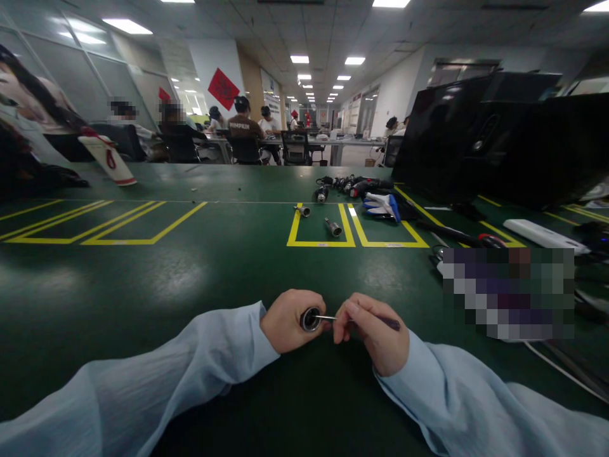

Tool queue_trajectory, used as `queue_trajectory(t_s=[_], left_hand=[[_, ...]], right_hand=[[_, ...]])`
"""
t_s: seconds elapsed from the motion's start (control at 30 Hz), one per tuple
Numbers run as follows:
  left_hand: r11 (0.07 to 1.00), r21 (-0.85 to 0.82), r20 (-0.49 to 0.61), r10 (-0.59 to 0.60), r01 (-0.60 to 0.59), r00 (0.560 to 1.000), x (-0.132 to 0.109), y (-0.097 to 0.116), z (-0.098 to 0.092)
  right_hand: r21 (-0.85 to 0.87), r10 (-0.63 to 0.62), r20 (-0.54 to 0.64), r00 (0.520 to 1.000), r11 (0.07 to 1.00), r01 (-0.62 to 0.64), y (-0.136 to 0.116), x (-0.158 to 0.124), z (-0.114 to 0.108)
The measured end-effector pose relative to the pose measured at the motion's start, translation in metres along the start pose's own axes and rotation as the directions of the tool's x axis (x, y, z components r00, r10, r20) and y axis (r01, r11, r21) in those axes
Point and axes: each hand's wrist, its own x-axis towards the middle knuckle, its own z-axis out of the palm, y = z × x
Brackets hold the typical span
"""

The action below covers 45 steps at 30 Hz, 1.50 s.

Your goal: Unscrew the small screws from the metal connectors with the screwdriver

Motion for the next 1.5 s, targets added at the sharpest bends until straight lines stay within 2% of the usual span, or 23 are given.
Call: queue_trajectory(t_s=[0.07,0.17,0.27,0.5,0.63,0.77,0.87,0.97,1.07,1.23,1.5], left_hand=[[1.000,-0.019,-0.030,-0.002,0.002,1.000,0.000,0.000,0.000],[0.998,-0.057,-0.086,-0.008,0.003,0.996,-0.001,-0.001,0.000],[0.996,-0.091,-0.118,-0.024,0.014,0.993,-0.001,-0.001,-0.001],[0.988,-0.151,-0.140,-0.056,0.034,0.989,0.001,-0.001,-0.002],[0.989,-0.137,-0.149,-0.076,0.055,0.986,0.001,0.002,-0.003],[0.994,-0.082,-0.164,-0.088,0.076,0.983,0.000,0.003,-0.002],[0.996,-0.031,-0.172,-0.084,0.080,0.981,-0.001,0.002,-0.001],[0.997,0.019,-0.167,-0.067,0.071,0.984,-0.002,0.001,0.000],[0.997,0.023,-0.174,-0.070,0.075,0.982,-0.002,0.001,0.000],[0.996,-0.042,-0.227,-0.081,0.074,0.970,-0.001,0.000,0.000],[0.975,-0.213,-0.254,-0.113,0.059,0.960,-0.002,0.000,-0.001]], right_hand=[[0.053,0.016,-0.016,1.000,0.999,-0.015,0.000,0.000,0.002],[0.237,0.099,-0.047,0.994,0.968,-0.085,-0.002,0.003,0.008],[0.362,0.165,-0.025,0.986,0.921,-0.145,-0.003,0.005,0.010],[0.422,0.189,0.000,0.982,0.890,-0.172,-0.003,0.007,0.010],[0.274,0.097,-0.028,0.995,0.958,-0.086,-0.005,0.004,0.007],[-0.043,-0.056,-0.017,0.998,0.998,0.055,-0.006,-0.003,0.004],[-0.296,-0.115,-0.020,0.993,0.949,0.104,-0.009,-0.007,0.006],[-0.463,-0.160,0.017,0.987,0.874,0.150,-0.013,-0.011,0.009],[-0.522,-0.241,0.075,0.968,0.817,0.244,-0.013,-0.014,0.012],[-0.496,-0.384,0.173,0.907,0.762,0.417,-0.007,-0.014,0.015],[-0.512,-0.419,0.273,0.866,0.699,0.500,-0.010,-0.016,0.017]])
